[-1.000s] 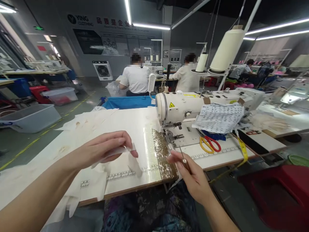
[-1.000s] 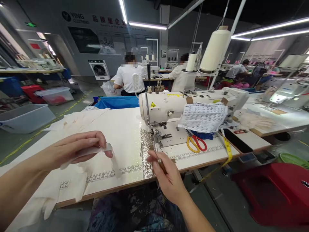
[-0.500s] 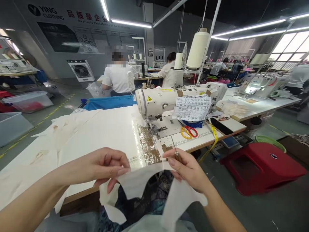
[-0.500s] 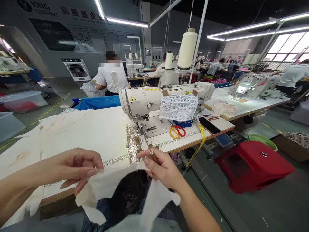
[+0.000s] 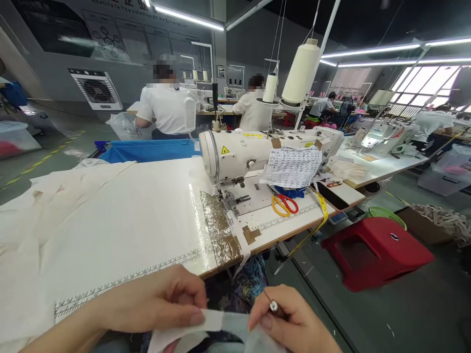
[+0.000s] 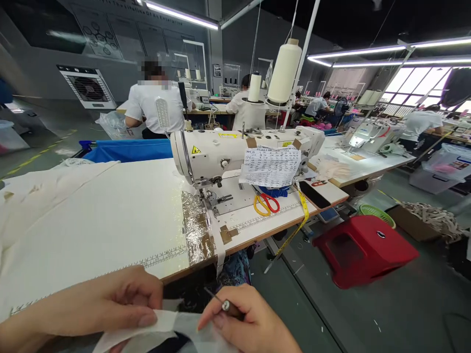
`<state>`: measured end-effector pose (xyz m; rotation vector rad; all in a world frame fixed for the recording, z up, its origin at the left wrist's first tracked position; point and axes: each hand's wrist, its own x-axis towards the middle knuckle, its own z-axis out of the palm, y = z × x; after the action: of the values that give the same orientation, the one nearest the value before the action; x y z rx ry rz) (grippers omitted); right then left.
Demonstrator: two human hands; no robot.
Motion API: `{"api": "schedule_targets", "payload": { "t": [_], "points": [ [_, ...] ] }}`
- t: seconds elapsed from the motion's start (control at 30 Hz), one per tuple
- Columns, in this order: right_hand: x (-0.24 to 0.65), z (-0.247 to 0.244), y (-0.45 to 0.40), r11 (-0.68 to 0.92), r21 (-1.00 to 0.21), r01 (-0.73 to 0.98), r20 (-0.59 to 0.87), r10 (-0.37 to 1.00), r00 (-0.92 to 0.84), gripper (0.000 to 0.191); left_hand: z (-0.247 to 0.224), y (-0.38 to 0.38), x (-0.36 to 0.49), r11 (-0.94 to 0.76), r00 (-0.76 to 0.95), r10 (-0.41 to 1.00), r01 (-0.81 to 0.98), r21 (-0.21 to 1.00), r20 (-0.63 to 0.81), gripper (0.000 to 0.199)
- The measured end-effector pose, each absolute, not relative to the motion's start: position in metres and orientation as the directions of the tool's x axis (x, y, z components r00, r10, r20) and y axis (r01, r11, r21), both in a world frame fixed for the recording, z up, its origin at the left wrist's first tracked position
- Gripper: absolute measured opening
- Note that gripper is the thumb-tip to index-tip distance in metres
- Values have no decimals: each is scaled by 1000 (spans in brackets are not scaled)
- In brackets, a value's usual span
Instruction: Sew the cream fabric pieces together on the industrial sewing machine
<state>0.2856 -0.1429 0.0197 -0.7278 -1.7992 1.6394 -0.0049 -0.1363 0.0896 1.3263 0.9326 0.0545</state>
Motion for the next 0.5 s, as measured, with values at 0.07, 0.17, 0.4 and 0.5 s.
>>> {"api": "schedule_targets", "payload": {
  "t": [0.07,0.17,0.4,0.5],
  "points": [
    [294,12,-137,30,-999,46,-6,777,-630,46,87,-123,-30,232,590,607,511,828,-533,52],
    [303,3,-129,-59,-995,80,-94,826,-556,52,84,-98,-58,197,561,616,569,798,-552,48],
    [325,-8,-129,-216,-949,230,-293,875,-385,59,77,-20,-68,97,555,646,622,777,-525,36],
    [334,-8,-134,-208,-933,294,-305,891,-336,57,68,14,-58,-37,547,724,639,769,-420,32]
  ]
}}
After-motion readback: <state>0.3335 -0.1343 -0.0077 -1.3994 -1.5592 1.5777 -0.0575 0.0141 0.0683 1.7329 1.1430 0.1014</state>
